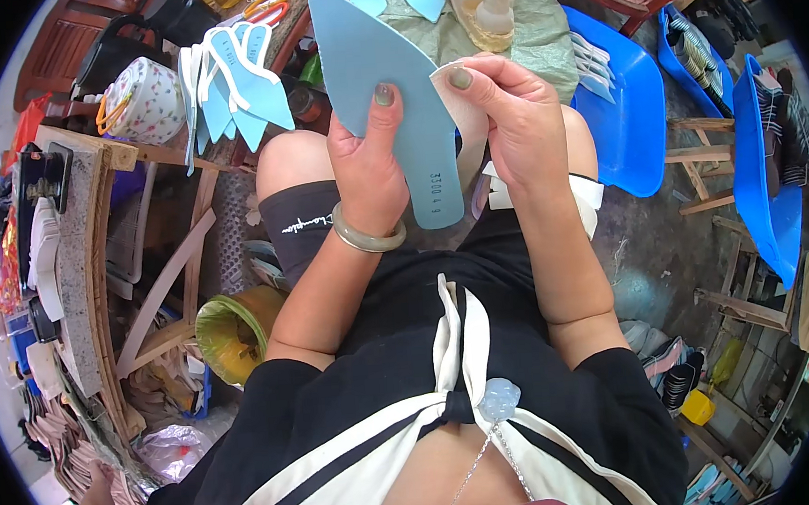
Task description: The person sits on the floor and repeatedly picks up light blue shoe insoles and white fabric straps. They align the straps along the edges of the insoles and press them down to attach them. The person handles the items one at a time, stacking the finished units on a nearby surface.
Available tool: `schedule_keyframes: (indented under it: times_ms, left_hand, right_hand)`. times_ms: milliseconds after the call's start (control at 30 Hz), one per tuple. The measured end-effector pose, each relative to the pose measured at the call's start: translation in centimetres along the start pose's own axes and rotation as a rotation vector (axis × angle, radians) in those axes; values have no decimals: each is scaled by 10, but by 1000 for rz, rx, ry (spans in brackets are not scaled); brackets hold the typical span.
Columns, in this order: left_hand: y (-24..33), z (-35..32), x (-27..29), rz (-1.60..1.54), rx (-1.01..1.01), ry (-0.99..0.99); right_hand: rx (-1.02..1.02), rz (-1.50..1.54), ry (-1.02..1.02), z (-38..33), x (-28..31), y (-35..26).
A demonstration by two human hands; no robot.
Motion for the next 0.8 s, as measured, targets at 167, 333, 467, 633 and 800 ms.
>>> schedule_keyframes:
  times_ms: [167,333,467,633,800]
  left_hand:
    - [6,-3,-3,52,-43,-81]
    - [5,-5,-7,145,-53,-130]
    - [12,-4,-4,393,57,-206]
    - [3,10,-10,145,-43,-310]
    - [8,17,-9,-94,-41,-296]
  right_hand:
    - [20,-21,-85,-3,-2,-6]
    - [95,-290,-133,-9,-3,-14]
    - [291,-851,-206,-10,-6,-34]
    - [254,-688,-245,-2,-9,-18]
    - [23,-250,-132,6,-20,9]
Point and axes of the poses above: each hand's wrist, its own z-axis towards the middle knuckle, its own x-axis out of the back of the hand, y = z × x, the point moved 4 cm from there along z, towards the middle knuckle, and after that the axes turned 10 degrees about -y, right-handed, at the moved point
